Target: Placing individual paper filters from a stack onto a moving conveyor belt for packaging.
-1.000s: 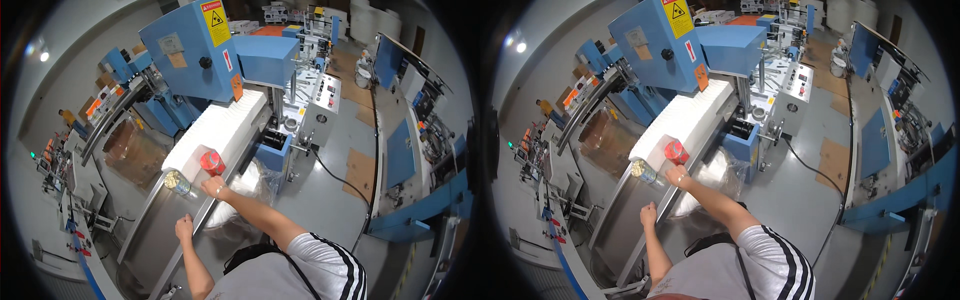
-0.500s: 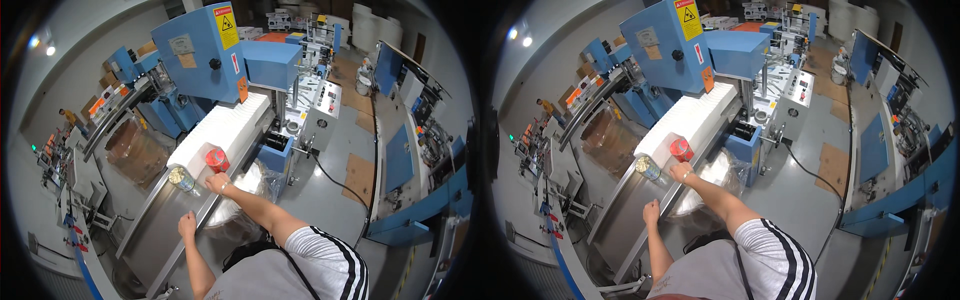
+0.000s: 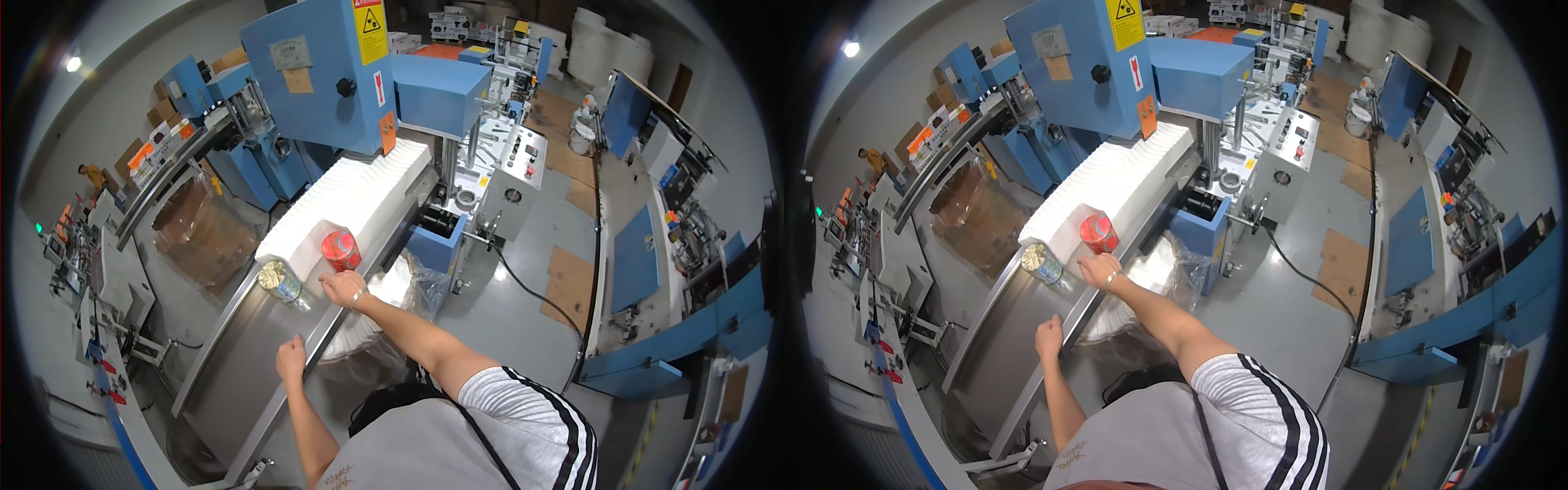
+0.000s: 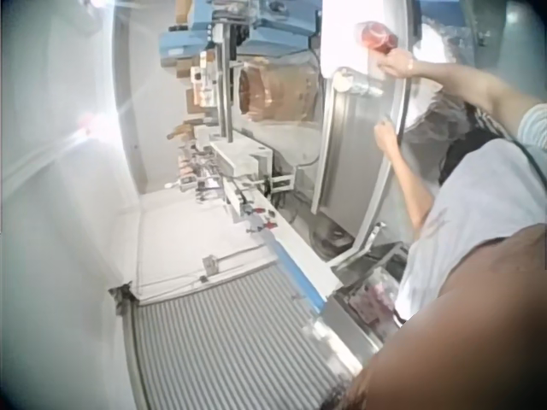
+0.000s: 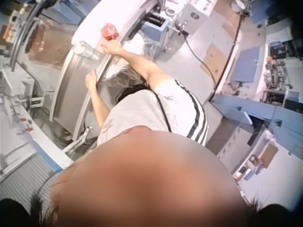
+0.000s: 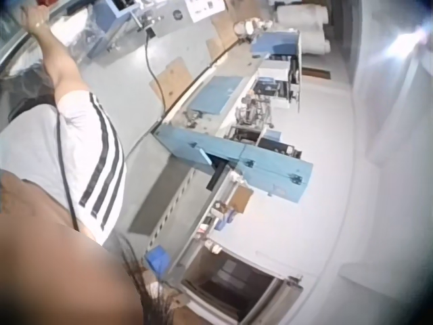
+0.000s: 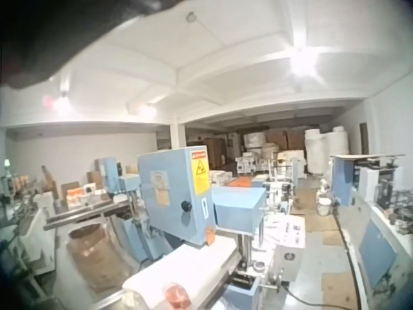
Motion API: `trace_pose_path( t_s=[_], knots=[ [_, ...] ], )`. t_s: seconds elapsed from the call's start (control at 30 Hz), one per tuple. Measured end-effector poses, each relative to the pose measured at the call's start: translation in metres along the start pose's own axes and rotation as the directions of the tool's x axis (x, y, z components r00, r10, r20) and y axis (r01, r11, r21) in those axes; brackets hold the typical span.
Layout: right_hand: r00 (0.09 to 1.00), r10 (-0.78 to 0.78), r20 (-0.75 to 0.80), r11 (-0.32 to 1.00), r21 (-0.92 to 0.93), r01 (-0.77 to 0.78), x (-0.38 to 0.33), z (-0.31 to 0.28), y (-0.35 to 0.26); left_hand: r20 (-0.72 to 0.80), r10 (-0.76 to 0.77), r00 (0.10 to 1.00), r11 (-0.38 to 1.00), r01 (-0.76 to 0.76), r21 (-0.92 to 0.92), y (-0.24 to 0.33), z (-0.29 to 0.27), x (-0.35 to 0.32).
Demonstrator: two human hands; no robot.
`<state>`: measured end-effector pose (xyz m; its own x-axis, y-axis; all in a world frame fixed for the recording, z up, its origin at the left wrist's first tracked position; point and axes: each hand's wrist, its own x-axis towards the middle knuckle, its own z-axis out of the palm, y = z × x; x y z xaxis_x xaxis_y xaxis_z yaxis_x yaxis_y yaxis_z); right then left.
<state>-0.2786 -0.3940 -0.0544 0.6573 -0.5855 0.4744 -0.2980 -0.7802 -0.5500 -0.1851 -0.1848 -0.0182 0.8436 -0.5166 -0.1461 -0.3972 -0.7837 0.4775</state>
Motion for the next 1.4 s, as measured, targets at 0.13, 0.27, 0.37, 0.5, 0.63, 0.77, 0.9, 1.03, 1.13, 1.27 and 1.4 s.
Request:
trace_pose_path(
  t_s=[0.13,0.27,0.37,0.5,0.63,0.77,0.9,1.03,1.13,1.27,1.4],
  knots=[
    [1.000,0.004,0.022,1.000,-0.018,-0.004,0.001,-0.001,-0.001,-0.012,0.020,1.000,0.999,-0.021,-0.032,-0.003,0.001,-0.001],
    [1.000,0.002,0.016,1.000,-0.016,-0.002,-0.001,0.000,-0.001,-0.020,0.068,0.997,0.998,-0.068,-0.018,-0.002,-0.001,-0.005],
    [1.000,0.007,0.002,1.000,-0.006,-0.007,-0.003,-0.002,-0.001,-0.025,0.088,0.996,0.996,-0.088,-0.024,-0.002,0.000,-0.006],
    [1.000,0.022,0.020,1.000,-0.019,-0.021,-0.002,-0.002,0.002,-0.030,0.107,0.994,0.994,-0.108,-0.019,-0.001,0.002,-0.005],
    [0.999,-0.027,0.032,0.999,-0.042,0.028,0.002,0.013,0.003,-0.034,0.082,0.996,0.996,-0.082,-0.018,-0.008,-0.003,-0.006],
    [0.992,0.052,0.111,0.996,-0.081,-0.043,0.005,0.007,-0.004,-0.055,0.174,0.983,0.985,-0.174,0.003,-0.027,0.011,0.003],
    [0.998,0.048,0.033,0.997,-0.068,-0.046,0.003,-0.008,0.001,-0.085,0.168,0.982,0.985,-0.171,-0.023,-0.015,0.021,0.007],
    [1.000,-0.001,0.025,0.997,-0.080,0.003,-0.002,-0.006,-0.002,-0.090,0.123,0.988,0.984,-0.133,-0.114,-0.023,0.025,0.009],
    [0.999,-0.009,0.041,0.998,-0.067,0.012,-0.001,-0.002,-0.006,-0.001,0.094,0.996,0.990,-0.093,-0.106,-0.022,0.017,0.003],
    [0.999,-0.001,0.036,0.997,-0.071,0.004,0.000,-0.003,-0.007,-0.002,0.068,0.998,0.993,-0.068,-0.100,-0.017,0.012,0.000],
    [0.997,0.040,0.070,0.996,-0.080,-0.034,0.002,-0.006,-0.006,0.006,0.069,0.998,0.993,-0.068,-0.092,-0.014,0.009,0.001]
  ],
)
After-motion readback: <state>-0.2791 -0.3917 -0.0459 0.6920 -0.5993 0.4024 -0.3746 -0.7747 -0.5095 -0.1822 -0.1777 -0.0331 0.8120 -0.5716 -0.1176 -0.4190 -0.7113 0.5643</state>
